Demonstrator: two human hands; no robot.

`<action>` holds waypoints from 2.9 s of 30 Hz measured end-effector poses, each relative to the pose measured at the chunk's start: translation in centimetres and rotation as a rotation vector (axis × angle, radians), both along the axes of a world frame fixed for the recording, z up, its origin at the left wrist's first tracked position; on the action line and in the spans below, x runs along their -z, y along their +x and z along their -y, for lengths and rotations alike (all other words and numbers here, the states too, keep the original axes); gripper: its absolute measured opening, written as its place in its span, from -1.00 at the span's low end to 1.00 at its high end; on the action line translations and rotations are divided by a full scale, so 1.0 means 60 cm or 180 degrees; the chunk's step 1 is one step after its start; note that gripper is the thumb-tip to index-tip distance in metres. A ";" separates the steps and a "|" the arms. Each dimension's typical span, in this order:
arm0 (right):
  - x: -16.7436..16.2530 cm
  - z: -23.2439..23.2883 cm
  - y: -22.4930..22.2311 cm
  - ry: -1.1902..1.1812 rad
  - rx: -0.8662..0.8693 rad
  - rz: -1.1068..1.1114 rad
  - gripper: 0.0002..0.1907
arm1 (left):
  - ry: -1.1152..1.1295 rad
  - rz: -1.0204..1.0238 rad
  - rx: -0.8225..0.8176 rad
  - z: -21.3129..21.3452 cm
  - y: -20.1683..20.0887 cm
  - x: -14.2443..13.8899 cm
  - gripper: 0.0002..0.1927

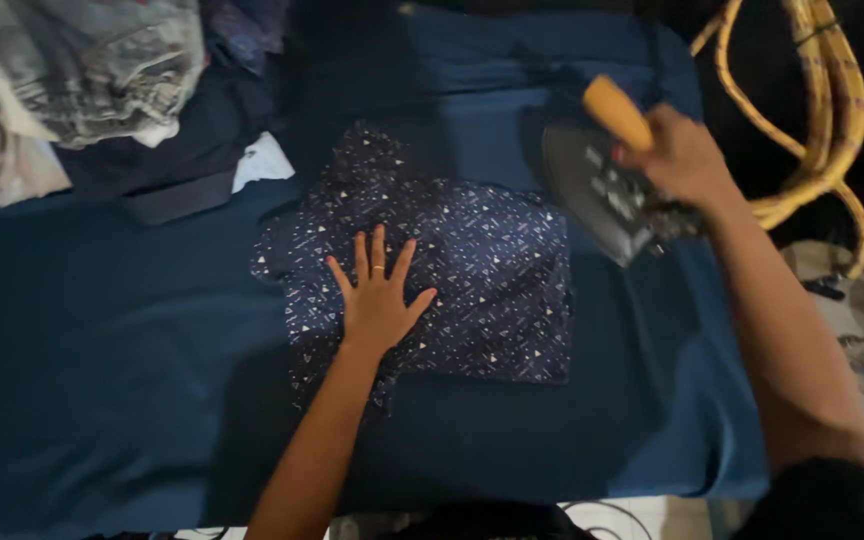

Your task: The person irons a dark patterned garment on a blue ironing board. They repeatedly smooth the fabric with their hands and pass a steam iron over it, flipping and repositioning the garment several times to cover different areas.

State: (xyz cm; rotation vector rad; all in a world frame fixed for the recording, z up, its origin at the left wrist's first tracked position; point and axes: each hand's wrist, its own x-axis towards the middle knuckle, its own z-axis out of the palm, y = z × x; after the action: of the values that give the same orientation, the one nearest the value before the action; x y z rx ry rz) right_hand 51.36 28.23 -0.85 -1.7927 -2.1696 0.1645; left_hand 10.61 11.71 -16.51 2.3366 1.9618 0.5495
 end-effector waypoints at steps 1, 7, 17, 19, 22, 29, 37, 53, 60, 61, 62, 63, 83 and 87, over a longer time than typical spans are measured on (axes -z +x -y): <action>-0.016 0.019 -0.003 -0.0450 0.0037 -0.0431 -0.51 | -0.0044 -0.0007 -0.0011 0.000 0.001 0.000 -0.14; -0.006 0.149 -0.114 -0.1446 -0.0407 -0.1419 -0.72 | -0.0070 0.0117 -0.0037 0.002 0.001 0.002 -0.04; 0.052 0.179 -0.297 0.0451 0.0011 0.0234 -0.63 | 0.0055 -0.0195 -0.0872 -0.006 -0.097 -0.013 -0.18; 0.044 0.159 -0.286 0.0352 -0.0464 -0.0004 -0.63 | -0.0315 -0.0293 -0.0952 0.004 -0.134 -0.026 -0.18; 0.043 0.153 -0.281 0.0297 -0.1706 -0.0075 -0.60 | -0.0343 0.0196 -0.0561 0.011 -0.187 -0.045 -0.25; 0.076 0.150 -0.417 0.1071 -0.0262 0.0247 -0.68 | 0.0397 0.0824 -0.0364 0.022 -0.208 -0.031 -0.51; 0.070 0.109 -0.436 0.0945 -0.1513 -0.0117 -0.66 | 0.0500 0.1046 -0.0424 0.022 -0.212 -0.034 -0.56; 0.081 0.059 -0.461 0.0821 -0.1633 0.0079 -0.63 | 0.0933 0.1220 -0.1146 0.034 -0.210 -0.065 -0.72; 0.050 0.076 -0.418 -0.0159 -0.2623 0.0301 -0.57 | 0.1460 0.2788 -0.0429 0.043 -0.221 -0.065 -0.48; 0.040 0.080 -0.409 -0.0257 -0.2956 0.0507 -0.56 | 0.1603 0.3071 -0.0305 0.038 -0.225 -0.068 -0.44; 0.036 0.091 -0.407 -0.0179 -0.2943 0.0603 -0.57 | 0.1745 0.3338 -0.0192 0.033 -0.229 -0.070 -0.39; 0.039 0.114 -0.402 -0.0129 -0.2926 0.0686 -0.59 | 0.1602 0.3459 -0.0509 0.030 -0.230 -0.071 -0.38; 0.075 0.225 -0.483 0.0741 -0.1870 0.0825 -0.52 | 0.0091 0.4132 -0.1922 0.106 -0.224 -0.042 -0.49; 0.086 0.215 -0.502 0.0995 -0.1788 0.0661 -0.52 | 0.0139 0.2856 -0.1236 0.190 -0.191 -0.053 -0.34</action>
State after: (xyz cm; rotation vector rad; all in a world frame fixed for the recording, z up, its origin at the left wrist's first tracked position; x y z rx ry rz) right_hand 21.22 15.33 -5.99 -1.0438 -2.6216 -0.2344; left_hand -0.82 0.29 -13.34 1.2881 1.8763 1.3622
